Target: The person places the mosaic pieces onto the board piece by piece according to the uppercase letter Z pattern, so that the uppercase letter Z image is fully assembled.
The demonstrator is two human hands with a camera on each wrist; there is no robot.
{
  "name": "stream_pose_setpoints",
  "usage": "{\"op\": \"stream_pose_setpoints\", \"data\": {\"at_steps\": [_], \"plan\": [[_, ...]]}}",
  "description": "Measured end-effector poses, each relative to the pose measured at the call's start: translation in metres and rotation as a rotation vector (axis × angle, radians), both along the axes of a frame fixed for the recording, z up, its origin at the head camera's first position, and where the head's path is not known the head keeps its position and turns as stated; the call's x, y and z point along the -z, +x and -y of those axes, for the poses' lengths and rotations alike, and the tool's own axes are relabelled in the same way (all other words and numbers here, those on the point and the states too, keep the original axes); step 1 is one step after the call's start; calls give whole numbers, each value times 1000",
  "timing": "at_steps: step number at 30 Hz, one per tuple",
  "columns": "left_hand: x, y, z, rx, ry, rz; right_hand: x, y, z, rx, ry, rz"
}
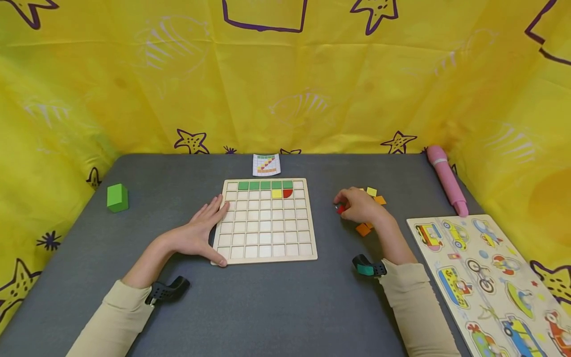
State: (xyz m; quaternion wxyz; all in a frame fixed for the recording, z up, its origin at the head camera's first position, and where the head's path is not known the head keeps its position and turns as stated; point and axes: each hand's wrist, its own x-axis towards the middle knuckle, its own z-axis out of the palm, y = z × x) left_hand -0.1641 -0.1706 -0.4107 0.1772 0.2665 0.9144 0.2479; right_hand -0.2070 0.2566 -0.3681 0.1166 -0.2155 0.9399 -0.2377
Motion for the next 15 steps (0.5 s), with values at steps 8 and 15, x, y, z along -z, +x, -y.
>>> {"op": "stream_pose_setpoints", "data": {"at_steps": [8,15], "plan": [[-1,0,0,-1,7,0,2,1,2,9,-32,33],[0,-1,0,3,2,-3,3,-1,6,6,-24,-31]]}}
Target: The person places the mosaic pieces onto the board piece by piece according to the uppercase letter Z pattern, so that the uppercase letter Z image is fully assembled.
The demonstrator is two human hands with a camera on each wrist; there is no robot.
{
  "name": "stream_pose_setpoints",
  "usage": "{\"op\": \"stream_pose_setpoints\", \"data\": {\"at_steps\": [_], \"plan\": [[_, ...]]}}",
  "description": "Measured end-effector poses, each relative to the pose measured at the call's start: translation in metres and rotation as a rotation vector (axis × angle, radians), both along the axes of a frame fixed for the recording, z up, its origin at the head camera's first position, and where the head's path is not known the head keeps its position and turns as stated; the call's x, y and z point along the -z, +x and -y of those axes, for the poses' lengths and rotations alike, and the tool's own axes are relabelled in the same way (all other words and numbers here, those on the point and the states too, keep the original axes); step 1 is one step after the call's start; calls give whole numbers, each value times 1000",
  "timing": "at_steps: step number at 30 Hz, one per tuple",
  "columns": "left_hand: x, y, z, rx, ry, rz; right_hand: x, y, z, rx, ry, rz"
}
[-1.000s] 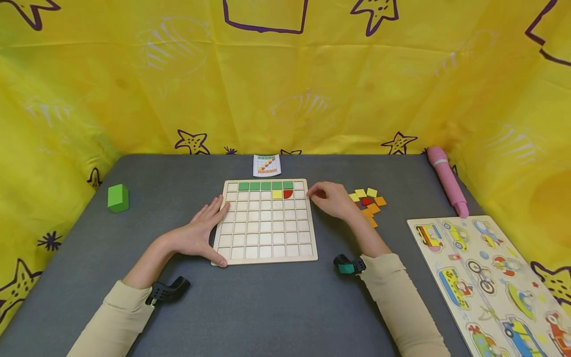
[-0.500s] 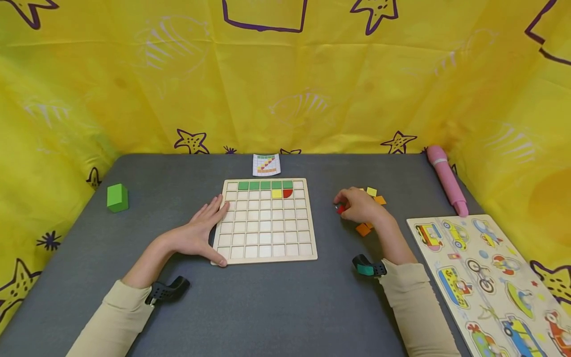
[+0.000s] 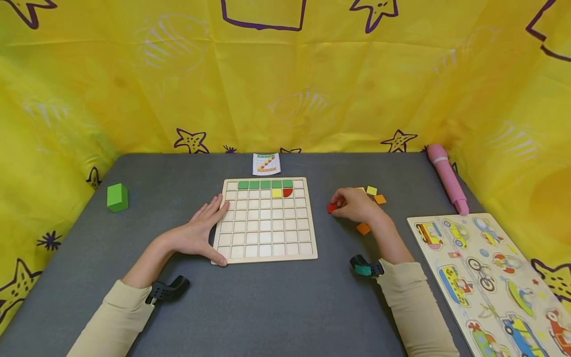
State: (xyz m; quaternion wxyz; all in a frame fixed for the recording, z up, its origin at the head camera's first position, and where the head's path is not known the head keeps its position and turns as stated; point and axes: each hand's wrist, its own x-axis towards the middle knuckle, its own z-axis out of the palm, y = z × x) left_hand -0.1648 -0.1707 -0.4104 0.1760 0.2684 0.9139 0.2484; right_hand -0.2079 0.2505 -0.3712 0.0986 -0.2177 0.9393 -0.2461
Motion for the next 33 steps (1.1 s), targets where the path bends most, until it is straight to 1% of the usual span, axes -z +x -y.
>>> {"op": "stream_pose_setpoints", "data": {"at_steps": [3,7,9,13,16,18,22,26,30,33], "plan": [[0,0,1,0,-3,-6,3,-2,1,-3,-9,-23],[1,0,1,0,-1,-7,8,-4,1,-27,-35,-57],[1,0,0,0,0,-7,10,-5,1,-22,-49,-74],[2,-1,0,0,-3,-6,14,-6,7,21,-83,-103],[2,0,0,-1,-7,-2,14,-7,19,54,-132,-104],[1,0,0,-2,-6,-1,13,-7,30,62,-167,-103],[0,0,0,0,6,-2,13,-10,54,33,-200,-101],[0,1,1,4,21,-6,16,-13,77,-26,-207,-100],[0,1,1,3,16,-4,17,-16,96,-107,-188,-139],[0,1,1,3,11,-4,18,-19,106,-146,-163,-167]]}}
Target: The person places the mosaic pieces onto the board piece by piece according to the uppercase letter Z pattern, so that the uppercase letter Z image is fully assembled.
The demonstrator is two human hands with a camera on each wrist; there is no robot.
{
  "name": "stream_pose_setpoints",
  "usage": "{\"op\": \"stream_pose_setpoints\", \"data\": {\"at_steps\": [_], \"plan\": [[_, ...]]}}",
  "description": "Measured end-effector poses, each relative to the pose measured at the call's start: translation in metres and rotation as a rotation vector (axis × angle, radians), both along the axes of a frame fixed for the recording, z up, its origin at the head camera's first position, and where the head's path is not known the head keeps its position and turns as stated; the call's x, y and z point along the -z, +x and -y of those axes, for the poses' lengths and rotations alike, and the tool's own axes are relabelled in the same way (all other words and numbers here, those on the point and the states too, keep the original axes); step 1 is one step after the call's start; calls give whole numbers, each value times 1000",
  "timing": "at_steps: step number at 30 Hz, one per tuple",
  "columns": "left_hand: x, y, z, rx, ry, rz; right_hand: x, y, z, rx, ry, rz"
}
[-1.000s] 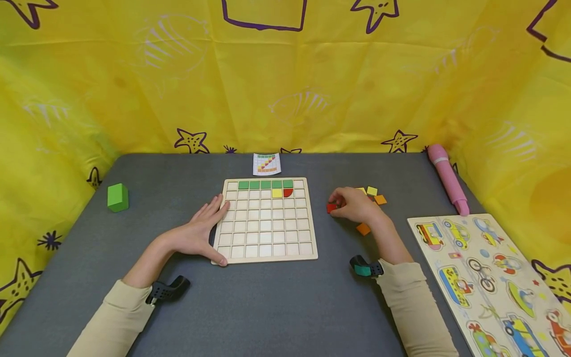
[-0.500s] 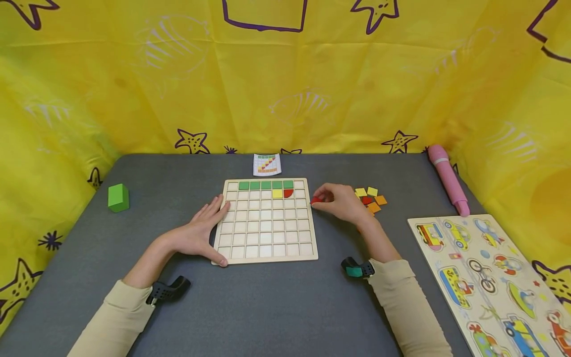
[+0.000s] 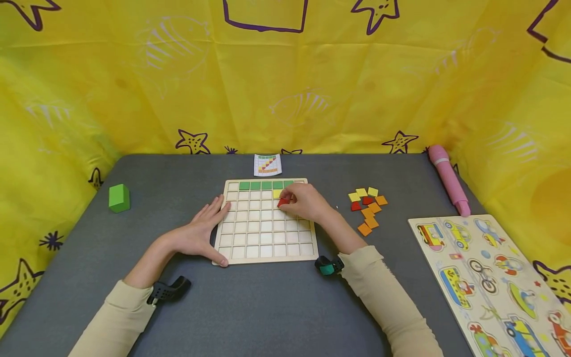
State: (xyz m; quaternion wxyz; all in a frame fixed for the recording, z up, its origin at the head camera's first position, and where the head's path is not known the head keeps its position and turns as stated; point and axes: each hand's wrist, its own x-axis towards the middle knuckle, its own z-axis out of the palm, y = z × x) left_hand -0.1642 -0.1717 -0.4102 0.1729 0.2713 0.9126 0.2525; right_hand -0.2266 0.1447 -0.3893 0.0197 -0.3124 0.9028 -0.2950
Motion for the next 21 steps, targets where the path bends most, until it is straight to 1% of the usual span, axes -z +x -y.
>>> {"op": "stream_pose_setpoints", "data": {"at_steps": [3,7,9,13,18,21], "plan": [[0,0,0,3,3,-1,2,-1,5,-17,8,-3],[0,0,0,3,0,2,5,1,7,-40,-24,-1],[0,0,0,5,4,1,6,1,6,-26,-51,0],[0,0,0,4,10,3,7,4,4,35,-90,8],[0,0,0,0,-9,5,6,7,3,68,-75,21],[-1,0,-1,1,-4,4,6,8,4,86,-76,35]]}}
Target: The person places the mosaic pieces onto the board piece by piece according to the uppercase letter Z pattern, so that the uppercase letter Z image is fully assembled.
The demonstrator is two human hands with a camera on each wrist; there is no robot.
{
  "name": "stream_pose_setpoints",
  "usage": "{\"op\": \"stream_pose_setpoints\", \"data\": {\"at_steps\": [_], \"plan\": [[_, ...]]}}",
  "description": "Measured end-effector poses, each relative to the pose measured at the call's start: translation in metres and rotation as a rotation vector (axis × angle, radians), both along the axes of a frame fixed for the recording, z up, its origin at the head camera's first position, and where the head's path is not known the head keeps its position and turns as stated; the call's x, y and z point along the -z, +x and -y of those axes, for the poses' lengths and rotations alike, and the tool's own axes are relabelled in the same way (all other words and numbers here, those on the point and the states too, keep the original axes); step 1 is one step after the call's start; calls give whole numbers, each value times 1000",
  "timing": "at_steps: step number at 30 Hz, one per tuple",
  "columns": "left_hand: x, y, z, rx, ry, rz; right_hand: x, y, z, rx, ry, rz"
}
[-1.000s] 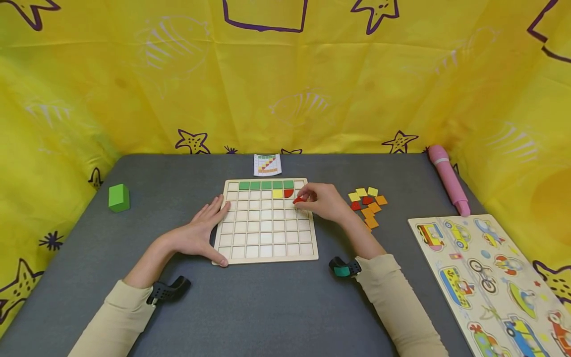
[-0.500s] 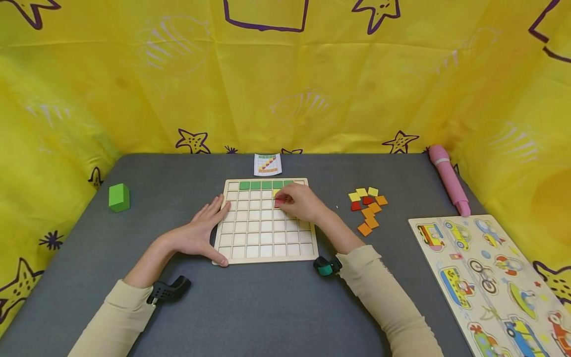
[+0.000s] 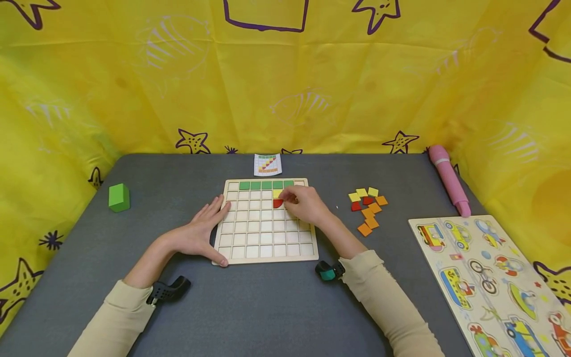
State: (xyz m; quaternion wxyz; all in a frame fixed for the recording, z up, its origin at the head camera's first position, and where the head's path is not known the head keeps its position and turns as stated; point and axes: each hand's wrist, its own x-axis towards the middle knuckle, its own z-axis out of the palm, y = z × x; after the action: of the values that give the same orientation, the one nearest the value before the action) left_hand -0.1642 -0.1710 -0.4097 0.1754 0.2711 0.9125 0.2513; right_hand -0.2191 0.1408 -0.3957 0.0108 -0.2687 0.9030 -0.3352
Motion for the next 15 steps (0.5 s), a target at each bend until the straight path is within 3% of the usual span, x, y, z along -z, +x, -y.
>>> {"op": "stream_pose_setpoints", "data": {"at_steps": [5,9,15], "plan": [[-1,0,0,1,0,2,3,0,-3,23,-29,25],[-1,0,-1,1,-8,1,3,-1,-15,86,-56,23],[-1,0,-1,-7,-4,8,-1,-3,-54,218,67,-61]]}}
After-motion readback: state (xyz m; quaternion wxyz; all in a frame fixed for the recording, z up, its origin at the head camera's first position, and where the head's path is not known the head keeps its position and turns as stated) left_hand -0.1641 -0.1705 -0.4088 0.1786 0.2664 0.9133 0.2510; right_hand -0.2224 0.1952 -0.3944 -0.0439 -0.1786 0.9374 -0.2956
